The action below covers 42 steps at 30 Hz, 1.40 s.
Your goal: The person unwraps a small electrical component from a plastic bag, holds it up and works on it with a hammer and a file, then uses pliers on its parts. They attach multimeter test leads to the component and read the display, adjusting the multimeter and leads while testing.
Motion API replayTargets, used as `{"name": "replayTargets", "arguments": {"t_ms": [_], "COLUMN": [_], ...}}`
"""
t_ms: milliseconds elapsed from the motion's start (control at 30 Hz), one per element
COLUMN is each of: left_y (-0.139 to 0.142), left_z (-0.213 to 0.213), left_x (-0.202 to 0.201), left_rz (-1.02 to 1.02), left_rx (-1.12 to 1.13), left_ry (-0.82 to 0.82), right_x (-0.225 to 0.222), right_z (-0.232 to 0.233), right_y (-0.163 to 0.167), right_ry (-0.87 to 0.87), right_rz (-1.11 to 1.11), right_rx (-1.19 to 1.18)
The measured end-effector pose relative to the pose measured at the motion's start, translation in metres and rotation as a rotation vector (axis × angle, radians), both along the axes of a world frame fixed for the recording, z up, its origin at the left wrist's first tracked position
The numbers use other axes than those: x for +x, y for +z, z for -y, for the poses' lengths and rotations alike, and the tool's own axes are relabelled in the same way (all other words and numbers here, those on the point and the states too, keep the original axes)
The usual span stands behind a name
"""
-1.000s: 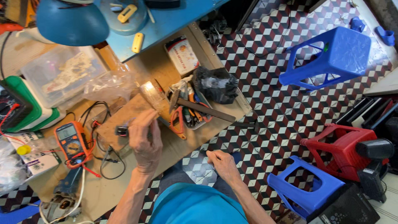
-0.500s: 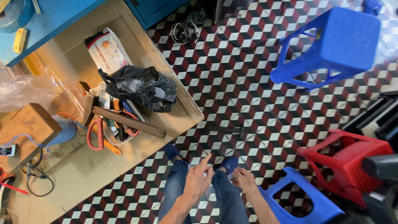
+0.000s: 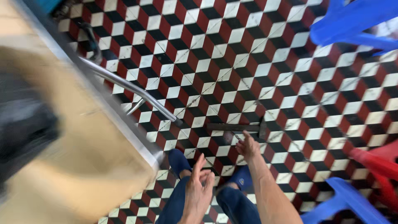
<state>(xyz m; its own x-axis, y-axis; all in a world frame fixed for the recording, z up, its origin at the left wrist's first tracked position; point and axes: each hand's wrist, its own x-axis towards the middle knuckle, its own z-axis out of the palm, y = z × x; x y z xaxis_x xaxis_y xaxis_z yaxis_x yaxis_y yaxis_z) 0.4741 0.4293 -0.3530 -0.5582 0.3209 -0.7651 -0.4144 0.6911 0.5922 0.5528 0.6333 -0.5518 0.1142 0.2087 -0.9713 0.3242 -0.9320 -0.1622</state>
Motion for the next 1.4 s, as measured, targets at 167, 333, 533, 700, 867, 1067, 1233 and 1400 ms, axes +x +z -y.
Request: {"name": "replayTargets", "arguments": {"t_ms": [167,333,533,700,867,1067,1233,1400], "left_y": [-0.062,-0.046,0.082,0.237,0.357,0.362,0.295,0.276], "left_z": [0.022,0.009,-0.045,-0.061,-0.041,0.013,0.04,0.037], "left_x": [0.005,-0.006,0.005,-0.042,-0.187,-0.309,-0.35,-0.37], "left_rz": [0.032,0.082,0.004,-0.821,-1.199,-1.014,-1.047,-0.995], "left_rx": [0.027,-0.042,0.069,0.338,-0.116,-0.635,-0.303,0.088], "left_ry": [0.036,0.048,-0.105,-0.441,-0.64,-0.963,-0.911,-0.597], "right_x": [-0.017,-0.01,0.029,0.045,0.041,-0.015,-0.041,-0.044], "right_z": [-0.017,-0.031,-0.038,-0.07,-0.092,-0.079,-0.038,0.013], "right_y": [-0.096,-0.08,0.056,0.2,0.301,0.377,0.425,0.46], "right_ry": [-0.127,-0.151,-0.069,0.53,0.826,1.021,1.053,1.083], "right_rz": [0.234,0.237,0.16,0.127,0.046,0.067,0.169,0.306], "right_rx": [0.096,0.169,0.47,0.398,0.471,0.464,0.442,0.46]}}
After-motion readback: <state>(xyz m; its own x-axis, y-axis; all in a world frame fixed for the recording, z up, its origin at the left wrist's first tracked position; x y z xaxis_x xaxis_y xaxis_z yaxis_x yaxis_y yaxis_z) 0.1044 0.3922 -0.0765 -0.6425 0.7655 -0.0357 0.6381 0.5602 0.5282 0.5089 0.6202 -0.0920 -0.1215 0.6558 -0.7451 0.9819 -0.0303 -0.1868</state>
